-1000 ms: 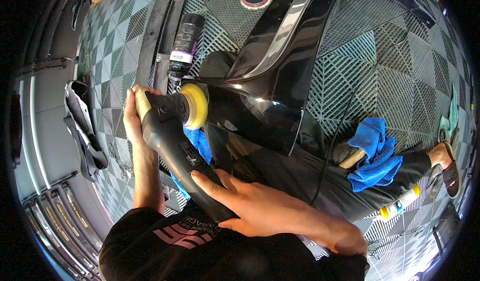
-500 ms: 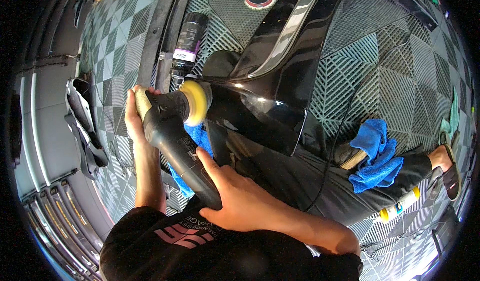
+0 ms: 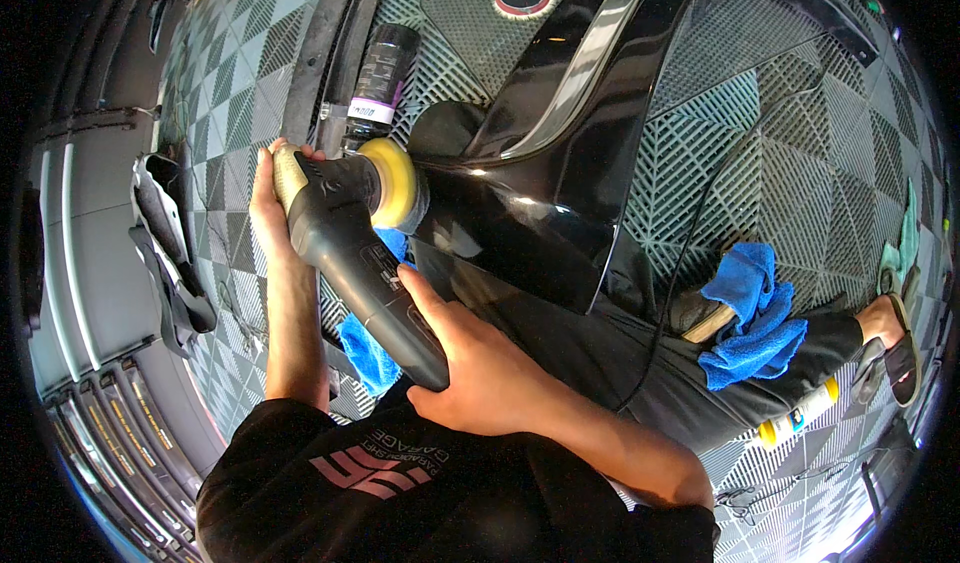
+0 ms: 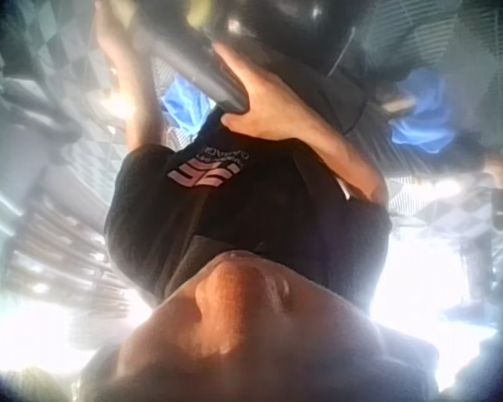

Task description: The person uses a rotary polisher with a yellow pad to polish a black car bumper. They apply compound from a bottle, move the polisher across the surface, and inspect the finish by hand.

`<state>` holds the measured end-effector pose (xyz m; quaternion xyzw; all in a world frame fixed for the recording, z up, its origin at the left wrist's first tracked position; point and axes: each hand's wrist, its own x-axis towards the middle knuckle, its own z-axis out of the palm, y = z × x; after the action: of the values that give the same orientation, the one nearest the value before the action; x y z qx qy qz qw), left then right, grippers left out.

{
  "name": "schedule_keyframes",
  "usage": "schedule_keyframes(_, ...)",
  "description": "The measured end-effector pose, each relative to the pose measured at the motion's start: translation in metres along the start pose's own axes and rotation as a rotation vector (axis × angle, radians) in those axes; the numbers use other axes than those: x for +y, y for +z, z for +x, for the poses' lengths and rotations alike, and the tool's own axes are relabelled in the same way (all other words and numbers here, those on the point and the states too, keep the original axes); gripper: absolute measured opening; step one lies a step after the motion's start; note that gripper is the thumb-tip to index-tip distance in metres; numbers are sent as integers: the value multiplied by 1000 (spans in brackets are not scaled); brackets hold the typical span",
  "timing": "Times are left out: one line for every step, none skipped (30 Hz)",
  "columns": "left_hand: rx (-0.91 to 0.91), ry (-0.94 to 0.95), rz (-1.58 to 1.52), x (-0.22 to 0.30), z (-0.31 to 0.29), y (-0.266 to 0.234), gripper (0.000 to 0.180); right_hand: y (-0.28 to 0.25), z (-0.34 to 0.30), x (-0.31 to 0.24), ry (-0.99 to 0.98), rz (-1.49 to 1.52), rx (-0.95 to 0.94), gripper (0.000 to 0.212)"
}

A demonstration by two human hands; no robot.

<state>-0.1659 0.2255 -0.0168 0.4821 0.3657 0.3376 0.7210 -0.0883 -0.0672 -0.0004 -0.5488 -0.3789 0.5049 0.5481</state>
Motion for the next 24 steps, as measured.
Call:
schedule_keyframes(4, -3, -1, 0, 1, -4, 39, 1, 2, 1, -14, 4, 1, 106)
schedule_keyframes(9, -5, -2, 1, 1, -6, 39, 2, 3, 1, -8, 7, -6, 106)
schedule_keyframes(10, -13, -16, 2, 1, -7, 38, 3, 5, 1, -3, 13, -11, 107)
schedule_keyframes(12, -21, -31, 2, 0, -8, 38, 3, 6, 1, 2, 18, -16, 107)
schedule_keyframes(13, -29, -45, 3, -1, -9, 38, 3, 7, 1, 22, 21, -29, 107)
schedule_keyframes(6, -31, -43, 3, 0, -12, 38, 2, 8, -2, 42, 23, -42, 107)
schedule_keyframes(-2, -32, -41, 2, 1, -15, 38, 1, 8, -4, 69, 28, -57, 108)
schedule_keyframes(-10, -33, -40, 1, 2, -17, 37, 0, 9, -6, 96, 34, -73, 108)
schedule_keyframes(4, -37, -41, 1, 1, -17, 37, -1, 10, -9, 130, 44, -94, 108)
schedule_keyframes(18, -41, -42, 2, -2, -15, 37, -2, 10, -9, 144, 50, -104, 108)
schedule_keyframes(31, -45, -43, 2, -3, -14, 37, -2, 10, -10, 160, 56, -113, 108)
schedule_keyframes(24, -44, -52, 2, -3, -14, 36, -1, 9, -10, 154, 59, -111, 108)
schedule_keyframes(17, -43, -61, 2, -2, -15, 36, -1, 9, -9, 148, 61, -108, 108)
schedule_keyframes(9, -43, -70, 2, -1, -15, 36, -2, 10, -9, 152, 64, -109, 109)
schedule_keyframes(15, -43, -65, 2, 0, -15, 36, -3, 12, -9, 155, 67, -111, 109)
schedule_keyframes(22, -43, -59, 3, 1, -16, 36, -3, 13, -9, 159, 70, -113, 109)
schedule_keyframes(28, -44, -53, 3, 3, -16, 36, 0, 14, -5, 89, 62, -79, 109)
schedule_keyframes(27, -41, -41, 4, 6, -19, 36, 4, 16, 1, 19, 55, -44, 109)
schedule_keyframes(25, -38, -28, 5, 9, -23, 36, 6, 18, 4, -51, 48, -9, 109)
schedule_keyframes(24, -35, -15, 5, 11, -25, 37, 5, 17, 3, -20, 52, -25, 108)
schedule_keyframes(26, -42, -23, 5, 12, -24, 37, 3, 19, 0, 13, 55, -42, 108)
schedule_keyframes(29, -49, -31, 5, 12, -23, 38, 2, 20, -3, 46, 58, -60, 108)
schedule_keyframes(31, -57, -39, 4, 12, -22, 38, 1, 19, -3, 44, 53, -56, 108)
schedule_keyframes(18, -55, -37, 3, 12, -22, 38, 0, 18, -3, 42, 46, -51, 107)
